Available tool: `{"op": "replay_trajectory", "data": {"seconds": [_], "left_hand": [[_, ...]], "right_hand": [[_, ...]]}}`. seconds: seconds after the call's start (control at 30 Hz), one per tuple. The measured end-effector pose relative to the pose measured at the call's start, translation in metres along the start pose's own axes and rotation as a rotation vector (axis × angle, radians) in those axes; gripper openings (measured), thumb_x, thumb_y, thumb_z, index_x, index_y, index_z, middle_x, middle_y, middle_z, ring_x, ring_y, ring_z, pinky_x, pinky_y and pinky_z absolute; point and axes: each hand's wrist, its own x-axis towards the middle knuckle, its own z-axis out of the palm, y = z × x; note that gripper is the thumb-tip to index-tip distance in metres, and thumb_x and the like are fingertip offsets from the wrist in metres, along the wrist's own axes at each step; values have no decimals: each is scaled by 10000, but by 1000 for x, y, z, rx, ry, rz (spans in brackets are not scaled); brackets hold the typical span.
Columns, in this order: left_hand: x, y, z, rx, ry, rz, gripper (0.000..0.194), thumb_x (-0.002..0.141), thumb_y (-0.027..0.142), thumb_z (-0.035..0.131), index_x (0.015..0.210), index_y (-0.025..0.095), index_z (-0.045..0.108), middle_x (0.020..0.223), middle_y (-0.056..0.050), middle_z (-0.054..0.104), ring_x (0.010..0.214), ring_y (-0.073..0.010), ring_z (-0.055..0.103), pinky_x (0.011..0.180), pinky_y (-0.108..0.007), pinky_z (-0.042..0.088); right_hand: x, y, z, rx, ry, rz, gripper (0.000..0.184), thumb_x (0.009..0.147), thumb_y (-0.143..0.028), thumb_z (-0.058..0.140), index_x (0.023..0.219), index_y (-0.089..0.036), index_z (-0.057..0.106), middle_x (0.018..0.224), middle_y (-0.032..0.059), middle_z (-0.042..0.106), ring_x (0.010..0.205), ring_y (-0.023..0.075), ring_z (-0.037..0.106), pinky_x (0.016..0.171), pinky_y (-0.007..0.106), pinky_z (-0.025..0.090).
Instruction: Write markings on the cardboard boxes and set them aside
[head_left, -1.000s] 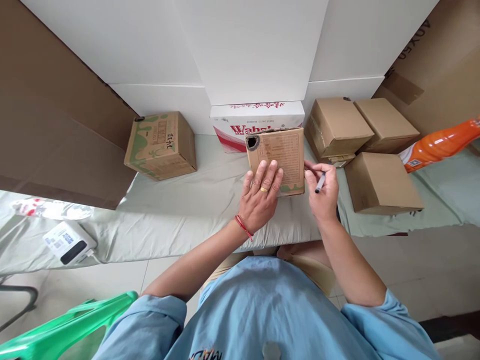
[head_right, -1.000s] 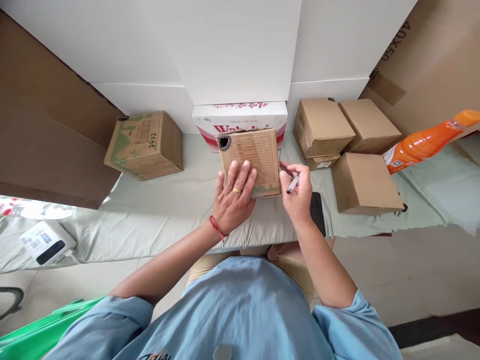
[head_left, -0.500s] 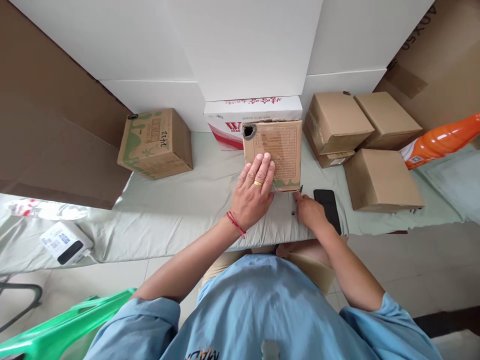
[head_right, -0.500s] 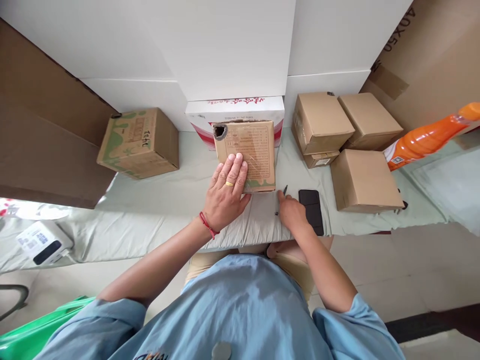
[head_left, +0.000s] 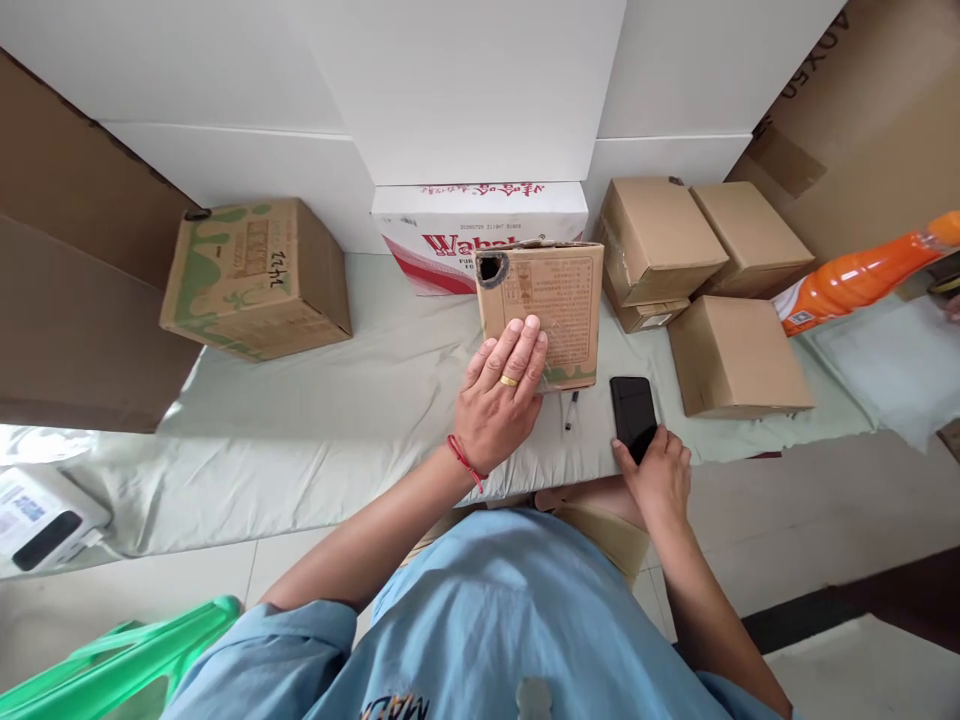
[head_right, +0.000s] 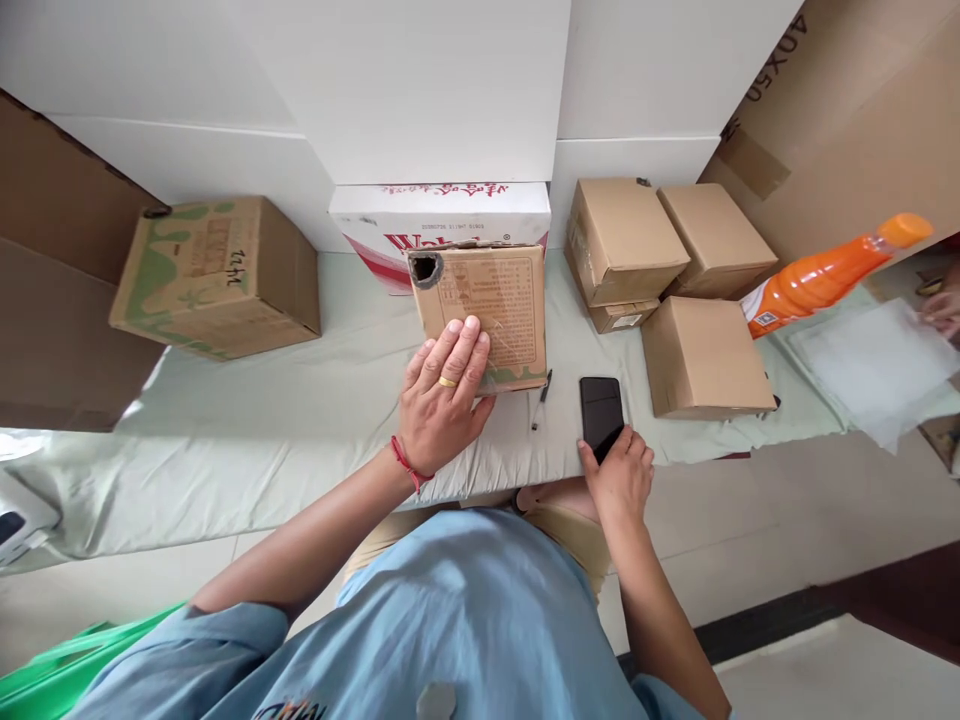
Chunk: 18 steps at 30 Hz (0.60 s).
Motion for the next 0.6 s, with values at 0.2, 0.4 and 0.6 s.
{"op": "replay_trajectory", "data": {"seconds": [0.2, 0.4, 0.6], "left_hand": [[-3, 3, 8, 39, 68, 13, 887, 1036, 120, 552, 1815, 224, 140, 1793, -115, 357, 1681, -280, 357, 1446, -470, 149], [-4, 0, 4, 39, 22, -37, 830, 1027, 125, 544, 1797, 216, 248, 1793, -108, 360, 1695, -276, 326, 1447, -492, 174], [-2, 4, 10, 11, 26, -29, 790, 1037, 115, 495, 1790, 204, 271, 1793, -111, 362, 1700, -261, 312, 1452, -493, 151]], "right_hand": [[24, -10, 2, 68, 10, 111, 891, 894, -626, 754, 1485, 12, 557, 1343, 341, 608, 1256, 495, 562, 1083, 581, 474], [38, 7, -3, 150, -49, 66, 900, 749, -542, 828, 1413, -2, 549, 1354, 322, 585, 1288, 482, 601, 1138, 558, 476], [40, 12, -20, 322, -181, 124, 873, 707, -621, 786, 1382, -112, 566, 1355, 250, 606, 1218, 409, 687, 1032, 501, 569]]}}
